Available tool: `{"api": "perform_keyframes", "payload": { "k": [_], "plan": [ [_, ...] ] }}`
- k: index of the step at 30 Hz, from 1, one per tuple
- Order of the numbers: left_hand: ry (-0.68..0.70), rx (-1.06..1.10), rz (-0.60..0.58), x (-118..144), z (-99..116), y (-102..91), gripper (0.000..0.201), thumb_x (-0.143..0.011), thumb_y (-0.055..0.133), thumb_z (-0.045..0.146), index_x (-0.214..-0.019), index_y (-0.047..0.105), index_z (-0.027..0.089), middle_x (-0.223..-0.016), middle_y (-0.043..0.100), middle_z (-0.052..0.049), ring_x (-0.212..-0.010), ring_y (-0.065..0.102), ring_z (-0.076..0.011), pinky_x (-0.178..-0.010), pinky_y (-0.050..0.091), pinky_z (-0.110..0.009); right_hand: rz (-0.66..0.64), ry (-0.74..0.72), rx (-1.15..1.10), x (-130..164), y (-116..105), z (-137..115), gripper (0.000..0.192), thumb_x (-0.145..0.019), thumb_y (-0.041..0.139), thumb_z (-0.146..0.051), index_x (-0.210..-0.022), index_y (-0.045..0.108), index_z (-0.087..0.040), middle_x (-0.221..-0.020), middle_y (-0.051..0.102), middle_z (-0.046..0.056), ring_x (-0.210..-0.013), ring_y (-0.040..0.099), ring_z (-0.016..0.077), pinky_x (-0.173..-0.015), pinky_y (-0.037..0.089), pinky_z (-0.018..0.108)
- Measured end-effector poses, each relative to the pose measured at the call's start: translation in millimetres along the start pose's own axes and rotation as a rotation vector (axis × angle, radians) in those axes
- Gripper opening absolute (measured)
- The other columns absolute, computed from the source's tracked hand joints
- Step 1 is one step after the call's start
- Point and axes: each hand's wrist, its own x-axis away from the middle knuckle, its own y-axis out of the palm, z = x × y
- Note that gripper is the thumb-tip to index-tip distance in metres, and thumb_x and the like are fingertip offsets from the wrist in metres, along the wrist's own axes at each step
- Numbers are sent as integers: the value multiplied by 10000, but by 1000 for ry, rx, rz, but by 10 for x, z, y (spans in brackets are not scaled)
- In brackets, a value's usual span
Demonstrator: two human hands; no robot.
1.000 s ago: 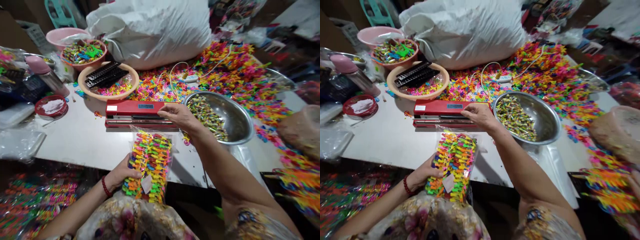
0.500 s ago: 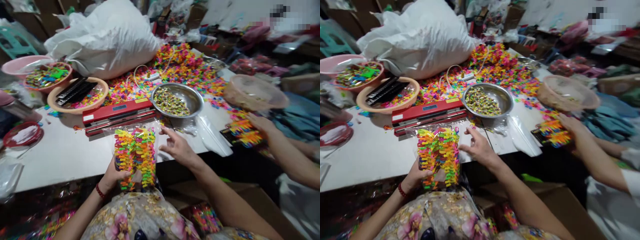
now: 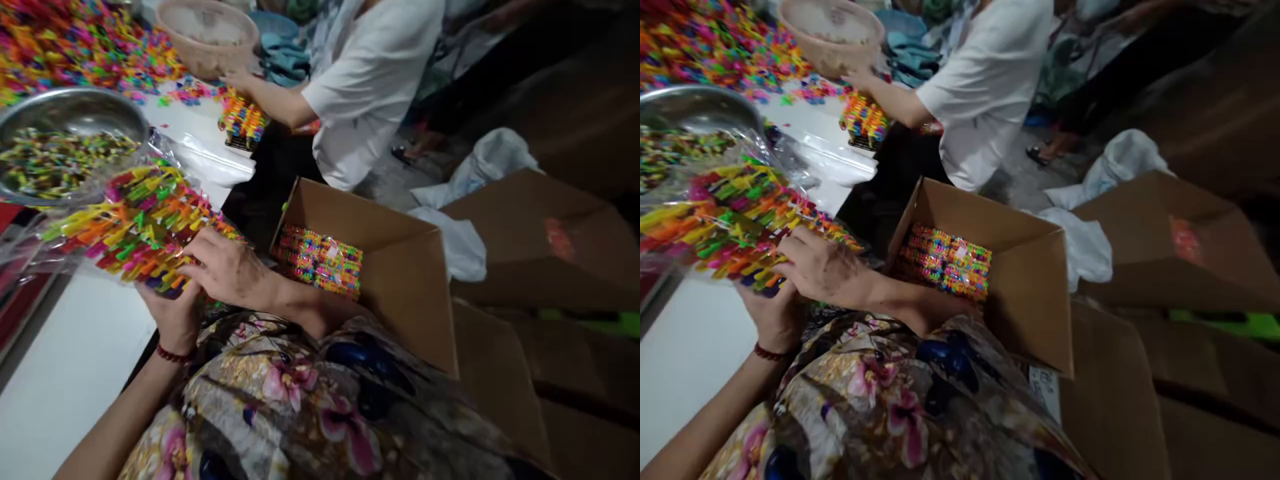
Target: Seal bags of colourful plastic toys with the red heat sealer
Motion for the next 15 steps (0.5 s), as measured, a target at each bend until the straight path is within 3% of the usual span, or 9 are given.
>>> {"api": "perform_keyframes", "payload": {
  "k": [5,9,12,15],
  "plan": [
    [-71,92,-106,68,-13,612,827,-579,929,421,-1223,454,208,-1196,623,-78,-1113,637,-222,-1036,506,-381,112,132,-162,272,-471,348,153,-951,586,-187,-798,596,-184,-900,613,24,-876,601,149,-837,495,273],
    [-146,227,-252,223,-34,1079,906,-566,943,416,-1278,422,210,-1263,595,-103,-1134,634,-237,-1037,501,-387,199,348,-266,565,-761,585,128,-918,592,-235,-805,602,-178,-876,599,20,-757,608,138,-668,485,251],
    [-275,332,-446,359,-109,1331,960,-610,920,434,-1357,363,206,-1322,572,-134,-1194,608,-267,-1062,479,-418,233,547,-369,813,-986,689,130,-907,607,-296,-836,595,-188,-798,599,7,-614,587,116,-554,461,230],
    [-473,338,-715,451,-266,1416,993,-626,910,429,-1413,346,206,-1423,518,-152,-1318,518,-296,-1136,401,-450,236,665,-409,1099,-1203,847,196,-873,662,-368,-838,595,-188,-722,603,2,-567,582,111,-540,477,221]
  ]
}}
